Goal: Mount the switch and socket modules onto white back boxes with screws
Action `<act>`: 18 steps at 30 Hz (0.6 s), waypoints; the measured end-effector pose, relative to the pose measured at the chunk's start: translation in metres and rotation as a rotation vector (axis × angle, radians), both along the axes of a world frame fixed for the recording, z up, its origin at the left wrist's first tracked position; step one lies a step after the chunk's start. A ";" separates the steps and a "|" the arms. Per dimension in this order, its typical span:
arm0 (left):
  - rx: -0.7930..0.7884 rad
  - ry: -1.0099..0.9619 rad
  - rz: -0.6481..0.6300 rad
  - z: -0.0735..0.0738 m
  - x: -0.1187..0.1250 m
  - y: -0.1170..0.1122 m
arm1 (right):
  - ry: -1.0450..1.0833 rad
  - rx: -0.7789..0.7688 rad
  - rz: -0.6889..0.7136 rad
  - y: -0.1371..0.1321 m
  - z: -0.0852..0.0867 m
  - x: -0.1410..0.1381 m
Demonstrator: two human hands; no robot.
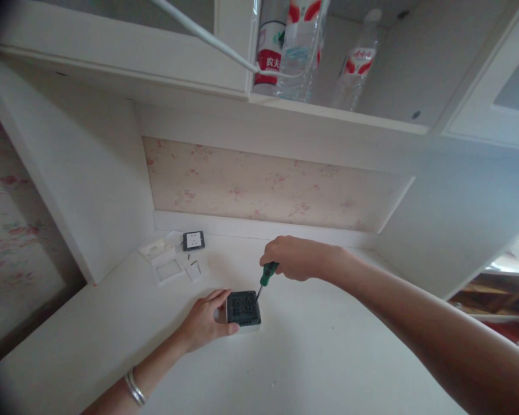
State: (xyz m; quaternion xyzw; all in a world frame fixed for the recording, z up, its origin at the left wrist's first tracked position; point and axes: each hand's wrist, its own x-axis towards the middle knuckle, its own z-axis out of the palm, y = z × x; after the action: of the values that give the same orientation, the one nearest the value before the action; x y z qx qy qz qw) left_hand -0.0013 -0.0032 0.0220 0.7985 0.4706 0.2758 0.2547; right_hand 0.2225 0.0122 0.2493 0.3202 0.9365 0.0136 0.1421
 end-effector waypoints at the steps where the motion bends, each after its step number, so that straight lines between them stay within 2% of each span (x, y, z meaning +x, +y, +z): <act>1: 0.001 0.004 0.001 0.000 0.000 0.000 | 0.013 -0.010 0.008 0.002 0.000 -0.001; 5: -0.002 0.013 0.004 -0.002 0.000 0.001 | 0.027 -0.017 -0.010 0.005 0.001 -0.005; 14: -0.038 0.003 0.021 0.002 0.001 0.000 | -0.097 0.039 -0.106 -0.002 0.009 -0.017; 18: -0.026 0.010 0.020 0.001 0.002 0.000 | -0.080 0.052 -0.130 -0.004 0.004 -0.022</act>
State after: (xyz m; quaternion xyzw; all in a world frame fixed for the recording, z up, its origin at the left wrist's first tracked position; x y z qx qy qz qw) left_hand 0.0003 -0.0029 0.0233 0.7918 0.4834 0.2682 0.2598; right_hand 0.2005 0.0080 0.2533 0.3830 0.9067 0.0413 0.1718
